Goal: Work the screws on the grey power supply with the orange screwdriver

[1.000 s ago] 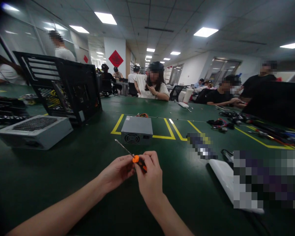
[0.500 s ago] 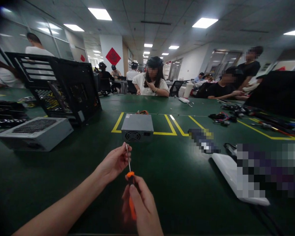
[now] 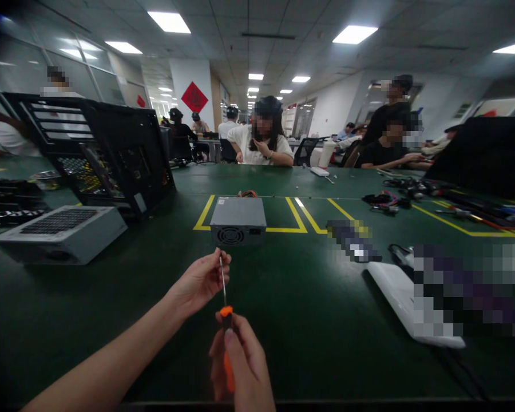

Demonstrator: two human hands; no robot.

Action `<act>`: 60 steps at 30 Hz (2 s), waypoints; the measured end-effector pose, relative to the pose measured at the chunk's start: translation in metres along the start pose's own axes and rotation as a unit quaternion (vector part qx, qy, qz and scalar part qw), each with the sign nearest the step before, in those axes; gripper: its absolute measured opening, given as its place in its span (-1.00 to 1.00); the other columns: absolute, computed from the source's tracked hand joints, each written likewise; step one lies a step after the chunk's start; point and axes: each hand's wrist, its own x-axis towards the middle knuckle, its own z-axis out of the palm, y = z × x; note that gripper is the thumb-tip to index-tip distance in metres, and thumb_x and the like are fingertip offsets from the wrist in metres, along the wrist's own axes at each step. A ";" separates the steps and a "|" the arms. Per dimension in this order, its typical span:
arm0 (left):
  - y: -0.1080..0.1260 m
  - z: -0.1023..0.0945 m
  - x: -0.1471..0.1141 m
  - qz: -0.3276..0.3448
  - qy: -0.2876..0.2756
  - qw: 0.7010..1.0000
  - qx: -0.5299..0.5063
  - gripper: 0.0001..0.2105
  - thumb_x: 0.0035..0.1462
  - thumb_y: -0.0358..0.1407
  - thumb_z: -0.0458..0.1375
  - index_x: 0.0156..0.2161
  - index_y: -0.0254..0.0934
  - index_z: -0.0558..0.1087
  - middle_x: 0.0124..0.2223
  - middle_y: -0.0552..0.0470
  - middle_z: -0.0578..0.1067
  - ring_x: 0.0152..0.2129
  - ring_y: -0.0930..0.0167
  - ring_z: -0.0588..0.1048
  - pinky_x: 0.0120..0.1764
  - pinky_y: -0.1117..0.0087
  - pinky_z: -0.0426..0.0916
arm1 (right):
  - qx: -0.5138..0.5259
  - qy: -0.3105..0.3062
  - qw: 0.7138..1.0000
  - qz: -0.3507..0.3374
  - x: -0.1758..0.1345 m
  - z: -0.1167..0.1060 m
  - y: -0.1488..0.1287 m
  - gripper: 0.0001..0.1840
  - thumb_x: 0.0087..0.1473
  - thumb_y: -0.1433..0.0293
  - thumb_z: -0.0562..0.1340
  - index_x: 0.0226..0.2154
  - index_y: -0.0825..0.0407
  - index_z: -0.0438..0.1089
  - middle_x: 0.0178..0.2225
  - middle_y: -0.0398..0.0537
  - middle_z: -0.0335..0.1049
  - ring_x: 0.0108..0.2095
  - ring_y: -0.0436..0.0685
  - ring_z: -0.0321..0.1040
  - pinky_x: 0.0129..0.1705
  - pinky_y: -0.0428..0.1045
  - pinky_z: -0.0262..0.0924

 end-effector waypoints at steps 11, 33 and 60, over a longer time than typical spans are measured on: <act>0.006 0.008 -0.007 0.092 -0.009 0.977 0.192 -0.79 0.01 -0.21 0.18 -0.40 -0.37 0.43 -0.55 0.11 0.31 -0.60 0.59 0.26 -0.46 0.56 0.19 | 0.075 0.021 0.997 0.028 -0.002 -0.003 -0.006 -0.65 -0.16 0.19 0.30 -0.30 -0.01 0.29 -0.49 -0.19 0.28 -0.66 -0.14 0.09 -0.72 -0.22 -0.19; -0.006 -0.002 0.003 -0.005 0.114 0.987 0.112 -0.76 0.13 -0.20 0.05 -0.24 -0.36 0.41 -0.28 -0.05 0.44 -0.58 0.58 0.36 -0.52 0.55 0.25 | 0.207 0.118 0.969 0.059 0.036 -0.006 -0.037 -0.90 -0.01 0.45 0.18 -0.35 0.12 0.34 -0.50 -0.11 0.34 -0.55 -0.10 0.26 -0.58 -0.22 0.17; -0.004 0.000 0.001 -0.033 0.101 0.987 0.123 -0.78 0.14 -0.26 0.03 -0.19 -0.38 0.37 -0.35 0.01 0.40 -0.56 0.58 0.35 -0.49 0.53 0.23 | 0.143 0.150 0.977 0.052 0.085 -0.007 -0.051 -0.89 0.06 0.50 0.09 -0.43 0.17 0.31 -0.56 -0.10 0.34 -0.60 -0.11 0.27 -0.62 -0.22 0.20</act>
